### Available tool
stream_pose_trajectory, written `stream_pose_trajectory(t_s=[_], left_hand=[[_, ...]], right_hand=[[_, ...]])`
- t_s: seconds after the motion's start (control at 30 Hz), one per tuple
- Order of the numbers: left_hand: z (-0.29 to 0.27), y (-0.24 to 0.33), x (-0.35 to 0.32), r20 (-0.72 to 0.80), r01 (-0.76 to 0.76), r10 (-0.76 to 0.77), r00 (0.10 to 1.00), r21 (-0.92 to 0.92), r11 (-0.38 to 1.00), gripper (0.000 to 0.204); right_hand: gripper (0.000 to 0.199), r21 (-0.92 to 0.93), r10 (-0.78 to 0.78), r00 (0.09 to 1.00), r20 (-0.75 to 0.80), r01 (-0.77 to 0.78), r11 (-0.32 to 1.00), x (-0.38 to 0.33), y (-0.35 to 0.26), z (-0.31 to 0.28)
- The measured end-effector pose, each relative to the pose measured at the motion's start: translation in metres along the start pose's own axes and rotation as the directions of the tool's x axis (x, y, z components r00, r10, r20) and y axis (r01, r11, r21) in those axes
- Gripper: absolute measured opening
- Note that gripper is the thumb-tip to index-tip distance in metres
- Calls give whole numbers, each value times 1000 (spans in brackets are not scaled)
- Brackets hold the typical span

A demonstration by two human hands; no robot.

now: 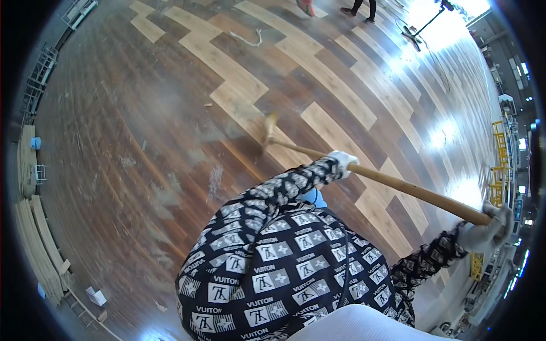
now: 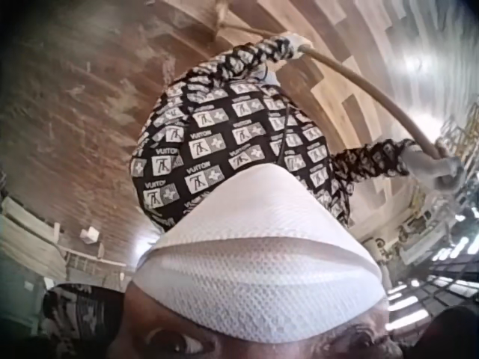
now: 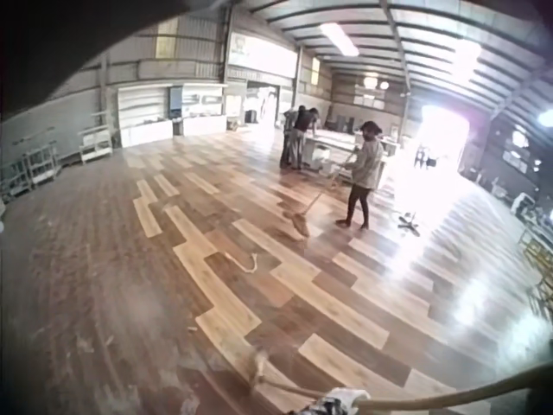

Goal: The person sweeps the wooden floor with a broom.

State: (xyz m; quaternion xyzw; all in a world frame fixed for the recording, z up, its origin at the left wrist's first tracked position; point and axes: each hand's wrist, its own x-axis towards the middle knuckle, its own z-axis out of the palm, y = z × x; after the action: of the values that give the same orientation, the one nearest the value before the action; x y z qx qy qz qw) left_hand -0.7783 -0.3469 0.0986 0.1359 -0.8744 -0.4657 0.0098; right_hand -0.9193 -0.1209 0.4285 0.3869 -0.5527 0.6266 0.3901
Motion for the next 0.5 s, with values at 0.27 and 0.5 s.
stream_pose_trajectory(t_s=[0.27,0.5], left_hand=[[-86,-138,-149,-141,583,-574,807,347,734,32],[-81,-100,-79,-233,469,-416,879,271,841,37]], right_hand=[[20,79,608,709,358,-671,737,-145,-37,93],[38,-142,774,576,263,-770,622,-108,106,105]])
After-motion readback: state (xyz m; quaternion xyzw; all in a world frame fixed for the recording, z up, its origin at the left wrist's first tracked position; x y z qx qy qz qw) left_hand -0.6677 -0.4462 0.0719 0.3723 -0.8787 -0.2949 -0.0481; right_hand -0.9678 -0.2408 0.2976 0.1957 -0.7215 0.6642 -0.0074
